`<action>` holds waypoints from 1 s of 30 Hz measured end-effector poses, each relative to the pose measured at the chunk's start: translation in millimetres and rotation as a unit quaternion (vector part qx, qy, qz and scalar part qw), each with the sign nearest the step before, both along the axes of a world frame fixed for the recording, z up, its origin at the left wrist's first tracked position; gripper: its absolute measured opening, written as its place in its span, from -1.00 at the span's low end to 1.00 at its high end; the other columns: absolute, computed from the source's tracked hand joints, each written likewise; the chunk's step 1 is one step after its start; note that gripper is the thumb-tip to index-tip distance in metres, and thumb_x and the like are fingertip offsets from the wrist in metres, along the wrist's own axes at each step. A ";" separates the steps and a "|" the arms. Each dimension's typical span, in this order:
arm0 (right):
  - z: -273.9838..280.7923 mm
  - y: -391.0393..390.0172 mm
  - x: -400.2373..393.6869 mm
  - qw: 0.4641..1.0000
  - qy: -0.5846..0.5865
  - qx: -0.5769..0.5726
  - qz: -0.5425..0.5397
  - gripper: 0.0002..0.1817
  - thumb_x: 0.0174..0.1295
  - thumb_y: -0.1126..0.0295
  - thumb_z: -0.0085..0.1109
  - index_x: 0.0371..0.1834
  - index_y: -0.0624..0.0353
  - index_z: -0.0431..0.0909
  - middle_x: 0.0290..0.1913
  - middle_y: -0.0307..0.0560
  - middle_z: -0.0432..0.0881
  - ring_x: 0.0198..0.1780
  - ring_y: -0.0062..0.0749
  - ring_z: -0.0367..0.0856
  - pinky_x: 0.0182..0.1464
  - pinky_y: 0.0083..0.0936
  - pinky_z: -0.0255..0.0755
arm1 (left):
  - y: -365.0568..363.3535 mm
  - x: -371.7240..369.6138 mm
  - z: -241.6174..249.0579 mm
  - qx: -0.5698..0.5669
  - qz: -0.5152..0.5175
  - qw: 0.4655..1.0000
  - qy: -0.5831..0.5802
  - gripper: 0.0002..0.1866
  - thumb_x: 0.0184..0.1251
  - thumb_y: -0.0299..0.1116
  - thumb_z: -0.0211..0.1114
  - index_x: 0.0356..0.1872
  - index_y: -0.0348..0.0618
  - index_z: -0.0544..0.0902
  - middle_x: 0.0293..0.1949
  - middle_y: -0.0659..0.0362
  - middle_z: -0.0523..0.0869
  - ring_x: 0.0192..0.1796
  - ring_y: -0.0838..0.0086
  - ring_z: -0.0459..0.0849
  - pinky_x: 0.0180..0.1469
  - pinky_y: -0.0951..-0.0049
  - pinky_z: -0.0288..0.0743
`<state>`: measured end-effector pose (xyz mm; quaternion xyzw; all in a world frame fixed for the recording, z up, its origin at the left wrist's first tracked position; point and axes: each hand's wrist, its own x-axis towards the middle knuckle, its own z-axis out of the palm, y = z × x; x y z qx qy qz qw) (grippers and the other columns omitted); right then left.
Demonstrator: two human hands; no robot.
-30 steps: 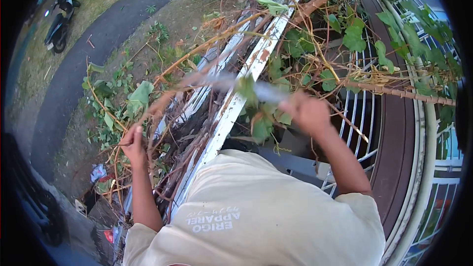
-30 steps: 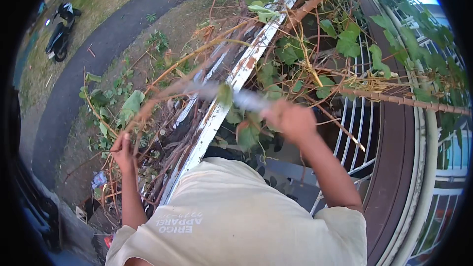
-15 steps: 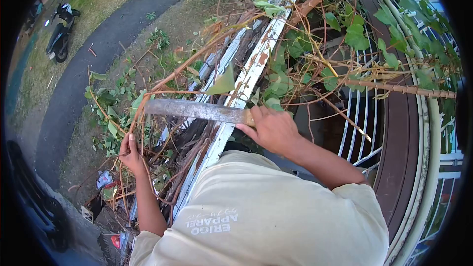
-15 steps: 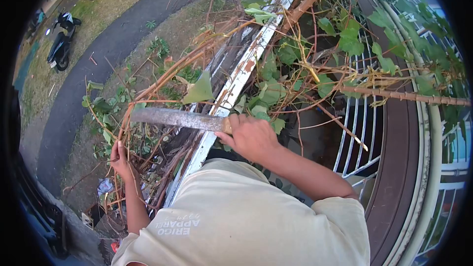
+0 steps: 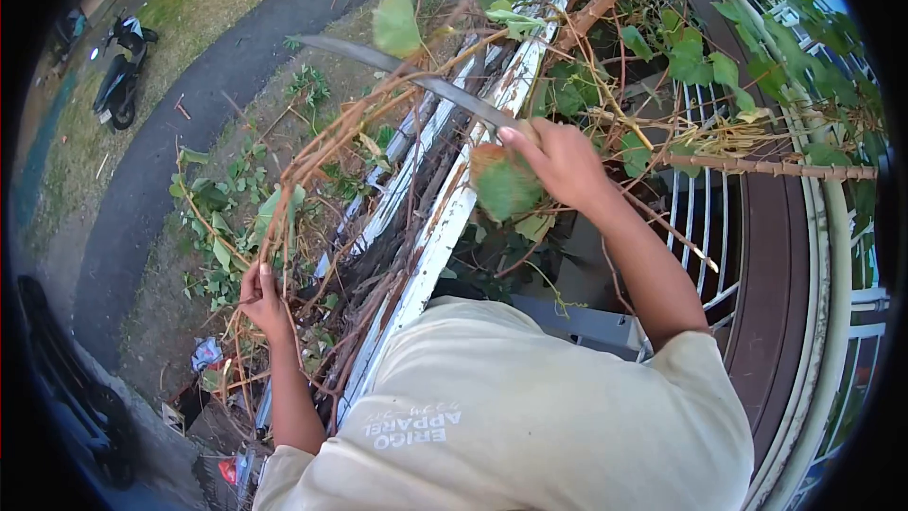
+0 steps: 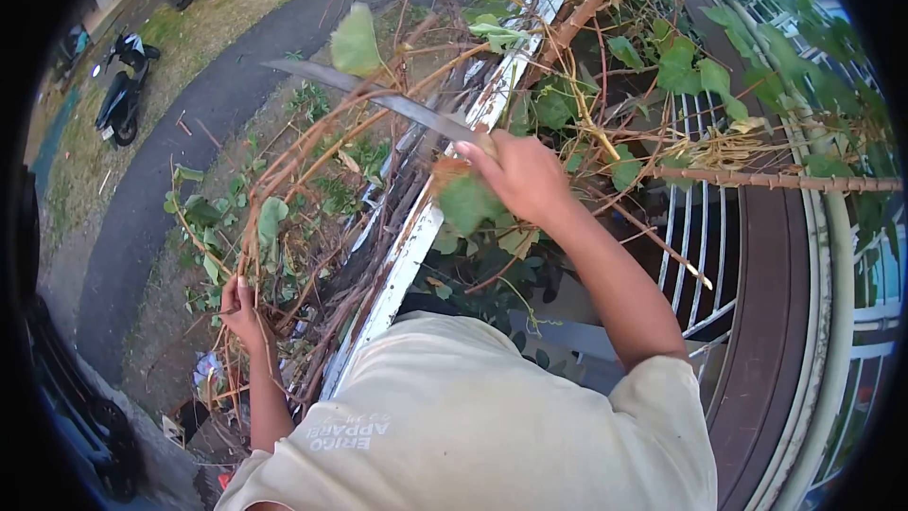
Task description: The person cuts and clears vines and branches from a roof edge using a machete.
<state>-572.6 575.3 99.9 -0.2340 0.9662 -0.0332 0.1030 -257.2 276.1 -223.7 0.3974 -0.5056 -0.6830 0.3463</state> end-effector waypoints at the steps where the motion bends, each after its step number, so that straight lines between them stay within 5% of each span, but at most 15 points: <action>1: -5.1 -9.7 0.8 1.000 0.003 -0.003 0.002 -0.22 0.58 -0.36 0.01 -0.18 0.31 0.66 -0.33 0.32 0.76 -0.16 0.33 0.80 -0.04 0.18 0.60 | 0.3 0.8 1.6 0.014 0.004 1.000 0.009 -0.80 0.67 -0.36 0.40 0.09 -0.28 0.75 -0.31 0.36 0.65 -0.37 0.74 0.44 -0.34 0.59 0.27; 4: -21.8 -63.7 -3.5 0.985 -0.069 -0.150 0.044 -0.16 0.58 -0.40 0.02 -0.24 0.35 0.69 -0.40 0.17 0.66 -0.32 0.11 0.69 -0.17 0.00 0.51 | 3.0 -0.6 1.8 0.007 0.010 1.000 0.008 -0.77 0.69 -0.29 0.39 0.05 -0.29 0.72 -0.28 0.34 0.65 -0.27 0.70 0.47 -0.22 0.57 0.34; 8: -25.5 -156.1 -6.2 0.965 -0.148 -0.213 0.042 -0.12 0.59 -0.46 -0.04 -0.26 0.31 0.67 -0.46 -0.02 0.59 -0.40 -0.19 0.58 -0.26 -0.15 0.48 | 1.2 -5.0 7.8 0.020 0.016 0.999 0.028 -0.76 0.71 -0.25 0.36 -0.01 -0.27 0.71 -0.35 0.32 0.64 -0.40 0.71 0.45 -0.36 0.57 0.29; 10: -28.3 -196.4 -9.7 0.909 -0.295 -0.290 0.057 -0.20 0.61 -0.41 -0.02 -0.23 0.26 0.61 -0.49 -0.19 0.50 -0.47 -0.43 0.45 -0.37 -0.34 0.39 | -3.3 -4.3 21.4 0.055 0.045 0.996 0.058 -0.76 0.72 -0.25 0.35 -0.04 -0.27 0.71 -0.37 0.32 0.64 -0.44 0.71 0.44 -0.42 0.57 0.27; 13: -10.4 -235.6 -18.1 0.869 -0.424 -0.254 0.021 -0.28 0.63 -0.35 0.01 -0.19 0.22 0.57 -0.50 -0.33 0.42 -0.50 -0.62 0.35 -0.45 -0.50 0.27 | -12.4 0.1 21.7 0.042 0.089 0.993 0.058 -0.69 0.77 -0.15 0.29 -0.16 -0.18 0.66 -0.52 0.44 0.38 -0.53 0.73 0.24 -0.50 0.55 0.09; 16: 9.9 -277.2 -21.8 0.907 -0.352 -0.201 0.113 -0.29 0.63 -0.32 0.05 -0.16 0.26 0.57 -0.51 -0.33 0.43 -0.51 -0.63 0.36 -0.49 -0.53 0.27 | -17.6 2.2 8.4 0.033 0.104 0.991 0.074 -0.68 0.78 -0.13 0.28 -0.13 -0.19 0.67 -0.50 0.44 0.36 -0.53 0.73 0.22 -0.50 0.56 0.08; 21: 22.2 -353.4 7.4 0.868 -0.406 -0.205 0.198 -0.34 0.65 -0.21 0.10 -0.11 0.32 0.60 -0.54 -0.30 0.44 -0.56 -0.61 0.39 -0.52 -0.52 0.29 | -31.5 8.8 29.8 0.034 0.117 0.988 0.090 -0.59 0.79 0.03 0.22 0.03 -0.18 0.64 -0.47 0.42 0.30 -0.55 0.71 0.22 -0.52 0.58 0.09; 24: 48.6 -392.4 38.4 0.847 -0.382 -0.203 0.310 -0.37 0.64 -0.15 0.15 -0.14 0.36 0.63 -0.54 -0.20 0.50 -0.60 -0.54 0.41 -0.58 -0.42 0.29 | -44.9 7.6 51.6 0.064 0.194 0.965 0.165 -0.62 0.77 -0.04 0.26 -0.05 -0.22 0.65 -0.49 0.37 0.36 -0.56 0.68 0.28 -0.52 0.57 0.11; 27: 56.1 -425.5 65.8 0.841 -0.371 -0.184 0.347 -0.40 0.61 -0.11 0.22 -0.15 0.36 0.68 -0.53 -0.14 0.57 -0.68 -0.48 0.40 -0.64 -0.34 0.26 | -68.1 29.7 57.4 0.051 0.255 0.958 0.122 -0.62 0.77 -0.03 0.26 -0.09 -0.20 0.66 -0.51 0.40 0.32 -0.57 0.70 0.24 -0.55 0.56 0.08; 30: -59.2 -459.8 42.9 0.783 -0.481 -0.246 0.309 -0.38 0.58 -0.15 0.27 -0.07 0.35 0.73 -0.66 -0.22 0.51 -0.73 -0.47 0.41 -0.60 -0.36 0.34 | -89.7 60.2 24.8 0.020 0.273 0.961 0.029 -0.64 0.76 -0.07 0.28 -0.04 -0.20 0.75 -0.54 0.42 0.45 -0.59 0.72 0.31 -0.55 0.58 0.12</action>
